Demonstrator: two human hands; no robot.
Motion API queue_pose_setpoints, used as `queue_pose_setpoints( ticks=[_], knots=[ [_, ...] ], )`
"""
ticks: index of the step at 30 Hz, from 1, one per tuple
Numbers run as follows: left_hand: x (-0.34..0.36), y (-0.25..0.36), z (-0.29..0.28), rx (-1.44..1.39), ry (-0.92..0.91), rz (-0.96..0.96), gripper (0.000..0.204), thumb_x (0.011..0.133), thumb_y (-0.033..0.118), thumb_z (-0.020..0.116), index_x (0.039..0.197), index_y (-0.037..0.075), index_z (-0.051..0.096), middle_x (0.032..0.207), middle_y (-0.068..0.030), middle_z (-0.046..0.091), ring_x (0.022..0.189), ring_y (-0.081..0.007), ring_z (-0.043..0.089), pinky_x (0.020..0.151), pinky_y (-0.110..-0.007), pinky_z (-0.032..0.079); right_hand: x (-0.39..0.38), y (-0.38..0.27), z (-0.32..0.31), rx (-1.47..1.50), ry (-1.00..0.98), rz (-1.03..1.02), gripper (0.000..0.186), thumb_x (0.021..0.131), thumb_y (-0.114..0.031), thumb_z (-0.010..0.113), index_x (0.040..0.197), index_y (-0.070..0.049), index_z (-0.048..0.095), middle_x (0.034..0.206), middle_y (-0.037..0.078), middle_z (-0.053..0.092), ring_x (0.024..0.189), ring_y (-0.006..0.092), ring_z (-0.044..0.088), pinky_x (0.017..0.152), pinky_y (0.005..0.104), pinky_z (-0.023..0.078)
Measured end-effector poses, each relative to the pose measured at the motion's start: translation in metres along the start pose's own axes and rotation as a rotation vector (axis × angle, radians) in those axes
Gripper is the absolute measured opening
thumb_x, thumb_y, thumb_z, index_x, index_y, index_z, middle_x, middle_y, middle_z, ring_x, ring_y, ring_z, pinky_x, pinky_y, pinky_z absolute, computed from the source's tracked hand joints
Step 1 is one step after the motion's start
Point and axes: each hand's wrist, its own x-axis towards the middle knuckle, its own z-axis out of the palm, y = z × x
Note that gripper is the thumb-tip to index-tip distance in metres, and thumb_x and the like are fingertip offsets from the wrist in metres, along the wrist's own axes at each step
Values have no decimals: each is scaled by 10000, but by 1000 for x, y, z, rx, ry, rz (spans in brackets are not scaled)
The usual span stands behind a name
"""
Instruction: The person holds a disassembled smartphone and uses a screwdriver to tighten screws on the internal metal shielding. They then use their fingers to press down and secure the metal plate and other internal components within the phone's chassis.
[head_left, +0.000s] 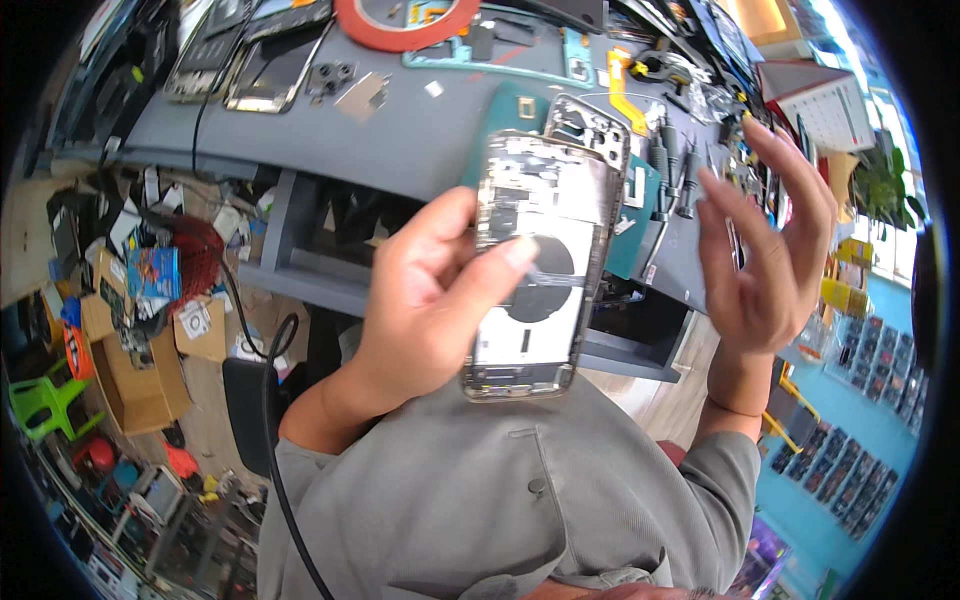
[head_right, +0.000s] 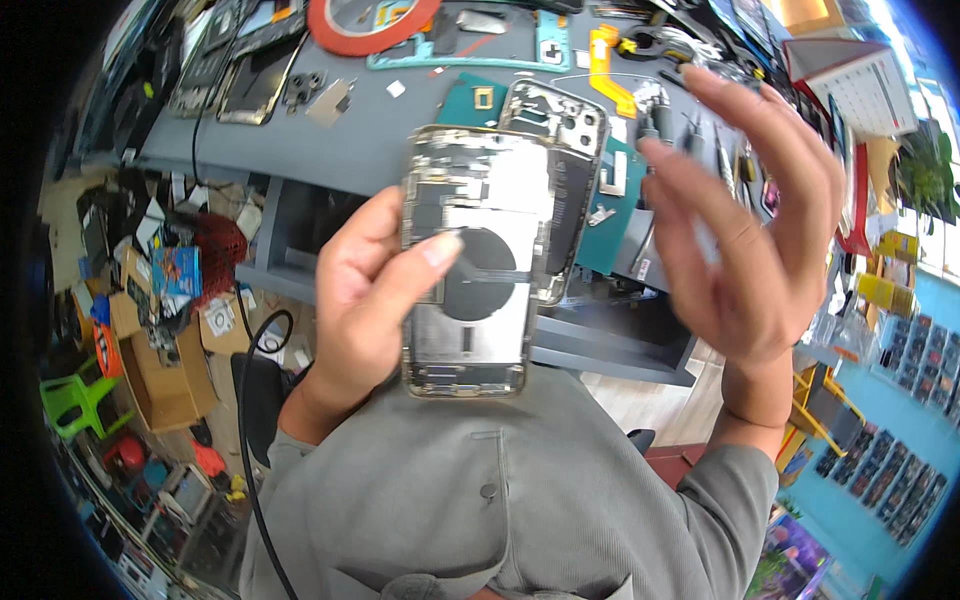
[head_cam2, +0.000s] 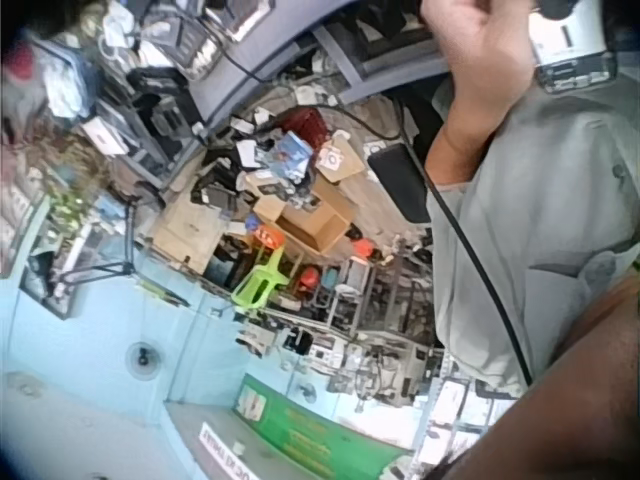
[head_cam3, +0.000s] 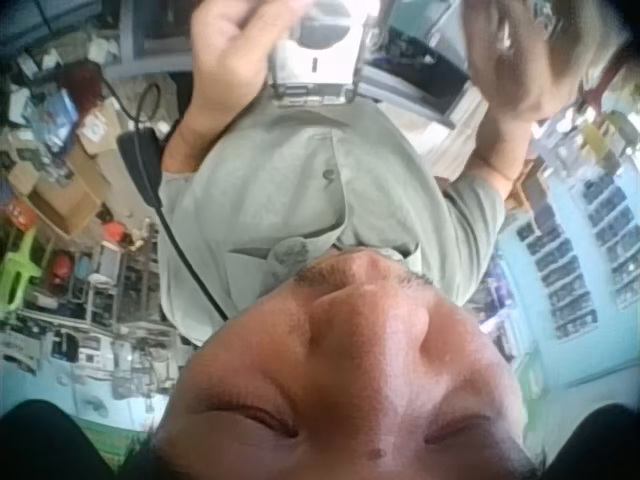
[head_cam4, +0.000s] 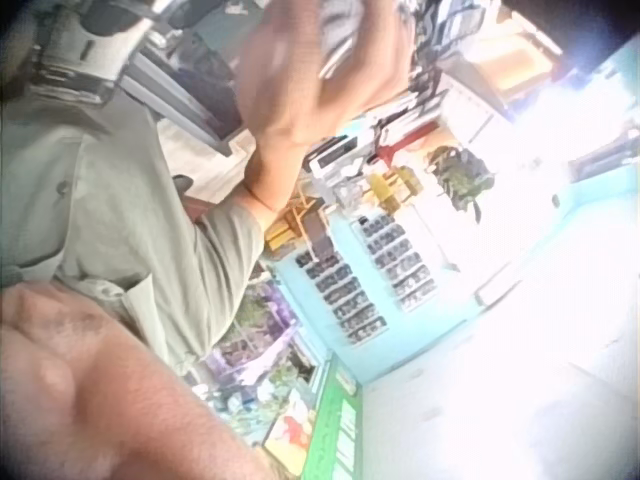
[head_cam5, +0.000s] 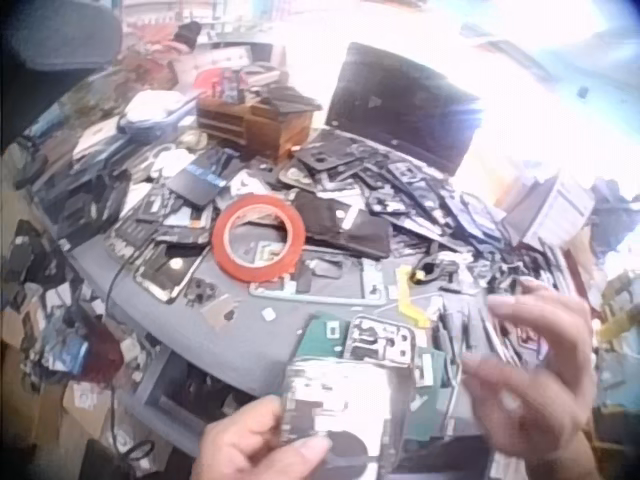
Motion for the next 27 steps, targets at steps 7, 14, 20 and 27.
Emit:
queue_pose_setpoints(
  ticks=[7, 14, 20, 27],
  knots=[
    [7, -2, -33, 82, 179, 137, 351, 986, 45, 582, 1312, -81, 613, 1180, -127, 725, 1005, -139, 690, 910, -274, 537, -44, 51, 4, 204, -116, 467, 196, 919, 27, 741, 1110, -9, 729, 1092, 105, 752, 884, 196, 718, 793, 316, 569],
    [15, -4, -45, 181, 173, 136, 348, 974, 53, 589, 1289, -91, 615, 1141, -140, 730, 964, -138, 697, 879, -257, 539, -69, 66, 10, 52, -233, 432, 181, 910, -3, 722, 1087, -44, 721, 975, 113, 710, 862, 311, 706, 772, 380, 563],
    [18, -11, -48, 209, 175, 136, 351, 962, 55, 598, 1277, -98, 619, 1133, -140, 731, 951, -148, 696, 864, -260, 544, -74, 93, 0, -91, -227, 512, 142, 935, -82, 715, 1076, -65, 719, 963, 112, 723, 873, 340, 702, 769, 409, 556],
    [14, -12, -49, 253, 176, 173, 368, 963, 53, 599, 1299, -94, 618, 1158, -138, 726, 997, -143, 686, 917, -273, 527, -80, 93, 8, -76, -364, 578, 198, 877, -174, 813, 992, -53, 705, 892, 103, 728, 741, 303, 687, 682, 390, 535]
  ],
)
